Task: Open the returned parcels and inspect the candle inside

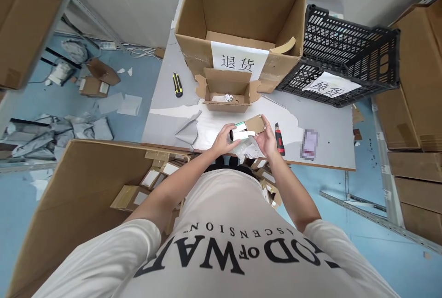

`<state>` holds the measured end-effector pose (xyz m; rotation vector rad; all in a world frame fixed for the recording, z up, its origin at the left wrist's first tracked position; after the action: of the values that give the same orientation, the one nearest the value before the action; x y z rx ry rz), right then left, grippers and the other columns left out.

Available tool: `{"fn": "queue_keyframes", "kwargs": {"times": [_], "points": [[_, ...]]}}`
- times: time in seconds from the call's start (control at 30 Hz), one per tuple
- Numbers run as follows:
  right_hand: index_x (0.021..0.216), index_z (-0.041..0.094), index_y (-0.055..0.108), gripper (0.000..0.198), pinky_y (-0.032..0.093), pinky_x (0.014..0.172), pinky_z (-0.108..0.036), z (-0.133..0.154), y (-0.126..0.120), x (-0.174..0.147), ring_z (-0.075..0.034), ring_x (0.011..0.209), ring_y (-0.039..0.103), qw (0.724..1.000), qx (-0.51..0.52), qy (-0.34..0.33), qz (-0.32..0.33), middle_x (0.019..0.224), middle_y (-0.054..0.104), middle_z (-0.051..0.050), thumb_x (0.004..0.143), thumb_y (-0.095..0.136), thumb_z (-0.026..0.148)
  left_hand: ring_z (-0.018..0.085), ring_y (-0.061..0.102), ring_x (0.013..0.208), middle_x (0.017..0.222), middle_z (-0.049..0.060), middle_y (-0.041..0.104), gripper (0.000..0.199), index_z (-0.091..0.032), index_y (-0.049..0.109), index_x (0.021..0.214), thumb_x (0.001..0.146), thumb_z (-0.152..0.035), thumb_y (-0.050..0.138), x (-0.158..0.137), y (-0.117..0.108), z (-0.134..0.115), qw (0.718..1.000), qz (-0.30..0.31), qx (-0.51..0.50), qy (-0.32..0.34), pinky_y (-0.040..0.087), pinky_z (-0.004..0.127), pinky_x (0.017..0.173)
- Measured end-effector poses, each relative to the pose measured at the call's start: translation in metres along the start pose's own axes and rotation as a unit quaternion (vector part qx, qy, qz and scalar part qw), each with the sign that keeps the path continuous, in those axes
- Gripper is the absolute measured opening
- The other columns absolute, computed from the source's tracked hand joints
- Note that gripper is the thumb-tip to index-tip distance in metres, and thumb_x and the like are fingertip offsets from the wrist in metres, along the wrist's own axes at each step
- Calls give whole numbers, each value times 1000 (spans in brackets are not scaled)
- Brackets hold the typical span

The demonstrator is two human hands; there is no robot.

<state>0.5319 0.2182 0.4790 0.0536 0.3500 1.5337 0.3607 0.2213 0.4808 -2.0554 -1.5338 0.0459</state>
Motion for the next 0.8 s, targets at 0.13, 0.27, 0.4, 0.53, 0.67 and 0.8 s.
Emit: {"fn": "queue_keyframes", "kwargs": {"times": [0.13,0.27,0.4,0.53,0.67,0.8], "points": [[135,25,50,59,33,114,-46,17,30,3,-24,139,40,983,-156,-70,70,150,43,-9,87,50,58,27,55,120,126,16,56,56,-17,47,123,77,-40,69,-2,4,3,999,-1,-17,-27,46,44,101],[135,21,50,55,19,120,-52,17,57,-4,-27,148,22,905,-373,-132,156,153,37,-11,89,48,51,26,55,122,131,17,54,81,-17,28,136,71,-36,73,-7,10,15,995,-20,-61,-79,47,44,102],[149,18,33,63,18,119,-55,2,70,-10,-28,151,6,823,-514,-132,205,158,28,-12,94,40,47,29,51,129,137,20,49,84,-16,27,136,69,-32,74,-9,16,23,993,-10,-84,-88,44,47,106],[152,18,27,62,20,118,-56,-8,72,-15,-30,150,-2,760,-603,-120,208,161,21,-12,96,37,42,29,50,131,138,19,48,81,-15,31,135,69,-31,74,-10,18,27,992,-6,-93,-87,42,47,109],[153,13,24,68,24,113,-61,-11,78,-21,-36,149,-2,711,-663,-122,198,161,14,-17,95,40,45,30,50,130,139,20,48,81,-14,33,136,69,-32,75,-12,20,28,991,-4,-99,-85,41,48,109],[153,13,24,78,23,109,-67,-7,86,-27,-42,148,1,684,-695,-140,172,161,10,-20,90,49,52,30,50,129,141,20,47,81,-17,33,137,70,-31,76,-13,23,27,992,11,-94,-82,41,49,108]]}}
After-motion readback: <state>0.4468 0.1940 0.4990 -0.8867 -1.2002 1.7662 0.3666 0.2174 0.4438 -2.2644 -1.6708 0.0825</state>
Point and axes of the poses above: each hand's wrist, its own x-axis towards the middle knuckle, its own y-axis out of the palm, z = x × y, the point moved 9 cm from there along x, towards the middle knuckle
